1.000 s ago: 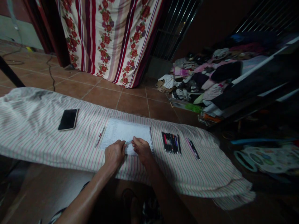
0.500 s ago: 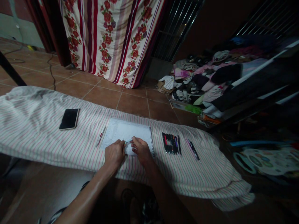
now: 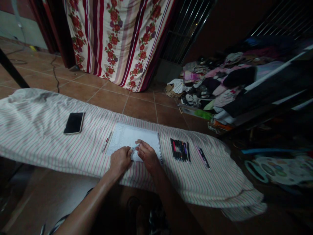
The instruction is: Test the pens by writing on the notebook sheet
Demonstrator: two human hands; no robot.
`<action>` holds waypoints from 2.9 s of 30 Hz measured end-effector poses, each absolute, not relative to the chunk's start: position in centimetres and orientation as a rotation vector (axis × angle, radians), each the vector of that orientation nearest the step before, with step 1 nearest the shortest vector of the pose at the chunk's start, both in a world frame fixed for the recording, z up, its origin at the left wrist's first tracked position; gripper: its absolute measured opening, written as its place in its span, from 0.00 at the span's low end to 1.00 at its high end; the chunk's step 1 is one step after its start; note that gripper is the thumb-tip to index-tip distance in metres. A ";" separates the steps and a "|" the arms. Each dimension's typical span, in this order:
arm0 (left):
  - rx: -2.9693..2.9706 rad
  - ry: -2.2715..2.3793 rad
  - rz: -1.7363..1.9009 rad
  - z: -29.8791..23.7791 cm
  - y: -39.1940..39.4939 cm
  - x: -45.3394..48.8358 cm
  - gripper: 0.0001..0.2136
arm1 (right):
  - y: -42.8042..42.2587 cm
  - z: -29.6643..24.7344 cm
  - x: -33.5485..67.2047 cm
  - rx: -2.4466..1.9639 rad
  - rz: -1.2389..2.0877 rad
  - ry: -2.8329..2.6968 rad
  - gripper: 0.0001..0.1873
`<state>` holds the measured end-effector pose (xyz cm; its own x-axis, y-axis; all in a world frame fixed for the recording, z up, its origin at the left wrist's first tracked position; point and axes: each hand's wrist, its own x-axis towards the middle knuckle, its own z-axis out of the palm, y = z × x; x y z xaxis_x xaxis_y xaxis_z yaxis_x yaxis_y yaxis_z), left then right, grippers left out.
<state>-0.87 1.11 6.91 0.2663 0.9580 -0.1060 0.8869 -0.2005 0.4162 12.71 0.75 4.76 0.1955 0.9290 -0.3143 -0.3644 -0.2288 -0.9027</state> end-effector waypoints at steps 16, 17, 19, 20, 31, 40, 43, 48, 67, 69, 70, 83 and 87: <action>2.226 1.708 0.191 7.4 0.7 -0.9 0.14 | 1.6 3.9 12.8 -1.459 1.242 -0.644 0.16; 2.227 1.708 0.187 7.4 0.7 -0.9 0.14 | 1.6 3.9 12.7 -1.450 1.249 -0.633 0.16; 2.230 1.711 0.179 7.3 0.7 -1.0 0.14 | 1.6 3.8 12.5 -1.440 1.264 -0.602 0.17; 2.232 1.713 0.175 7.3 0.7 -1.0 0.14 | 1.6 3.7 12.4 -1.443 1.266 -0.590 0.17; 2.212 1.701 0.164 7.1 0.8 -0.8 0.15 | 1.5 4.2 12.6 -1.429 1.226 -0.620 0.17; 2.244 1.715 0.166 6.9 0.8 -0.7 0.15 | 0.9 4.6 12.7 -1.402 1.349 -0.525 0.15; 2.266 1.715 0.178 6.9 0.7 -0.5 0.16 | 1.1 4.4 13.0 -1.473 1.318 -0.573 0.14; 2.285 1.697 0.186 6.9 0.6 -0.5 0.15 | 1.2 3.9 13.4 -1.487 1.262 -0.670 0.14; 2.258 1.710 0.194 7.1 0.6 -0.4 0.14 | 1.3 3.9 13.7 -1.445 1.269 -0.734 0.17; 2.254 1.711 0.200 7.0 0.7 -0.4 0.14 | 1.1 4.2 13.7 -1.425 1.275 -0.743 0.16; 2.252 1.713 0.203 7.0 0.7 -0.4 0.14 | 0.9 4.3 13.7 -1.417 1.285 -0.740 0.16; 2.265 1.716 0.195 7.1 0.6 -0.4 0.14 | 1.1 4.5 13.6 -1.469 1.270 -0.762 0.16; 2.258 1.719 0.196 7.1 0.6 -0.5 0.14 | 1.1 4.5 13.5 -1.428 1.282 -0.749 0.16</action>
